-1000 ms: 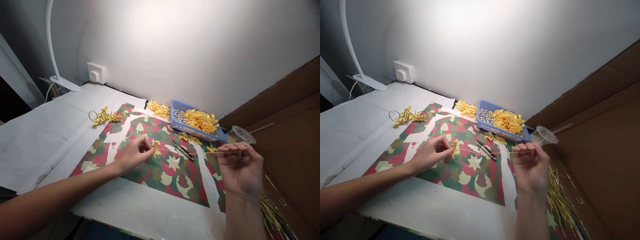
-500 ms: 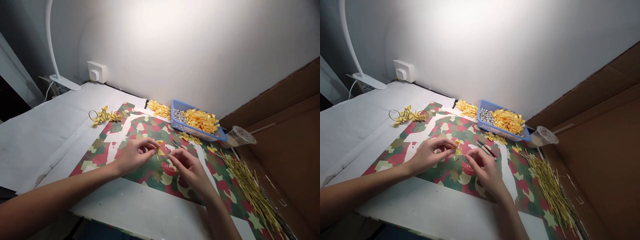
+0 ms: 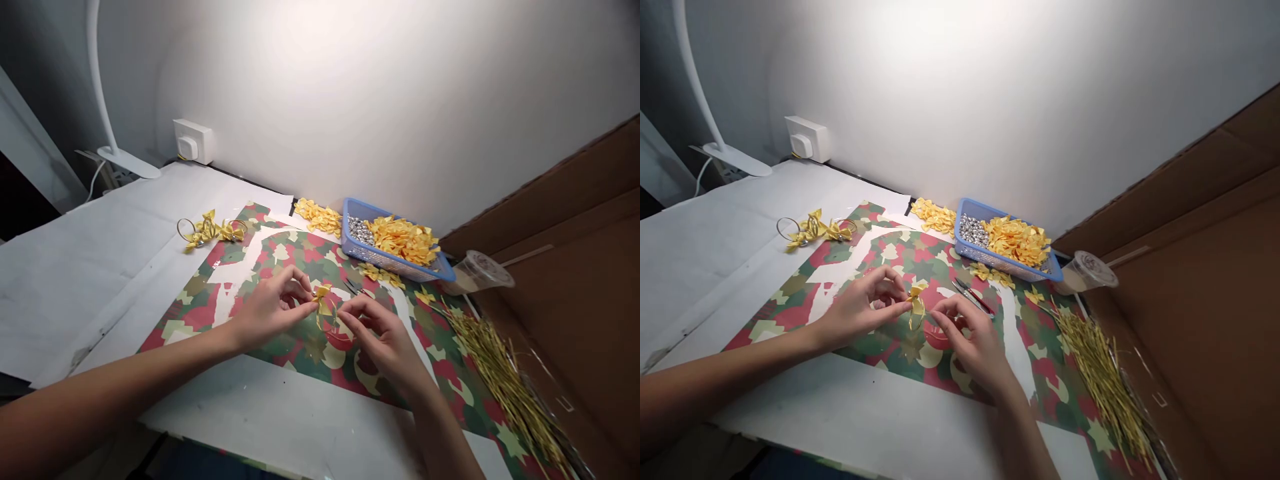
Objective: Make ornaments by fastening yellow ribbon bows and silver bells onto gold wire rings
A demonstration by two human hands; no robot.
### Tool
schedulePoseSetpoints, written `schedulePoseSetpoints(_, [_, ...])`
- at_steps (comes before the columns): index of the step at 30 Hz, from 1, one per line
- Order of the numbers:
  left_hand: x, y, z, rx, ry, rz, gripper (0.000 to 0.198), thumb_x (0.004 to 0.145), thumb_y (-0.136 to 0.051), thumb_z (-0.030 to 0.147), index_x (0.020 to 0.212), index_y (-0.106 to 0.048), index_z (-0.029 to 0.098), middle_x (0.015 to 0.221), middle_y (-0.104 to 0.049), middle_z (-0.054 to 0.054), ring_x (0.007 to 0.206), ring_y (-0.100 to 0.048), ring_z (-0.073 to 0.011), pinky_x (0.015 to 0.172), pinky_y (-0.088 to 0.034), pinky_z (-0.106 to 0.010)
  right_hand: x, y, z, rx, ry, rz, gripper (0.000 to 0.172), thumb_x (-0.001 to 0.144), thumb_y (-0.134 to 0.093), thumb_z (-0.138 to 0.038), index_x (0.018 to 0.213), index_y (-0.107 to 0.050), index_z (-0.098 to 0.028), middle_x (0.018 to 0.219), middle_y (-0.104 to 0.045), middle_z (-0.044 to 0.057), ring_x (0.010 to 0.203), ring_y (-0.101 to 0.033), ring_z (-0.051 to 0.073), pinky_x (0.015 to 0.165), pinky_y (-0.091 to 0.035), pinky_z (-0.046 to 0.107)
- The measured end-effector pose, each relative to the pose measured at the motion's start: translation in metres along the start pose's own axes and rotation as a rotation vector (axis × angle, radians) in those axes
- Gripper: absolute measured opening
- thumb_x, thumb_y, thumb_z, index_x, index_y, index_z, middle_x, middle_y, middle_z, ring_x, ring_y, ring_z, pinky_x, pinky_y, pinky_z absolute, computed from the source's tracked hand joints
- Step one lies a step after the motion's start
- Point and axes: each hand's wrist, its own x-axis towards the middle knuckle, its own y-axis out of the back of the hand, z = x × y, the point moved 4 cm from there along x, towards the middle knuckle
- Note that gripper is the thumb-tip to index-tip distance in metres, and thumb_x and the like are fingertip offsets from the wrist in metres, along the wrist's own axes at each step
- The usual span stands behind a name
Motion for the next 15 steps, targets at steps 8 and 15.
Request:
schedulePoseSetpoints(8, [-0.001, -0.001, 0.000, 0.035, 0.005, -0.021, 0.013, 0.079, -0.062, 0.026, 0.080, -0.051, 0.018, 0.075, -0.061, 0.000, 0.070, -0.063, -0.0127, 0.058, -0.048, -0.023, 0.002, 0.003, 0.000, -0.006, -0.005, 0.086, 0.021, 0.088, -0.054, -0.038, 0.077, -0.058, -0.020, 0.074, -0.057, 0.002, 0.064, -0.053, 0.014, 0.056, -0.043, 0.025])
schedulePoseSetpoints(15, [-0.002, -0.003, 0.000, -0.009, 0.019, -0.030, 0.014, 0.077, -0.063, 0.023, 0.082, -0.051, 0.018, 0.074, -0.064, 0.000, 0.073, -0.066, -0.0142, 0.062, -0.052, -0.025, -0.001, -0.013, 0.000, 0.091, -0.041, 0.000, 0.022, 0.089, -0.053, -0.039, 0.079, -0.059, -0.020, 0.076, -0.056, 0.002, 0.066, -0.052, 0.014, 0.058, -0.044, 0.024])
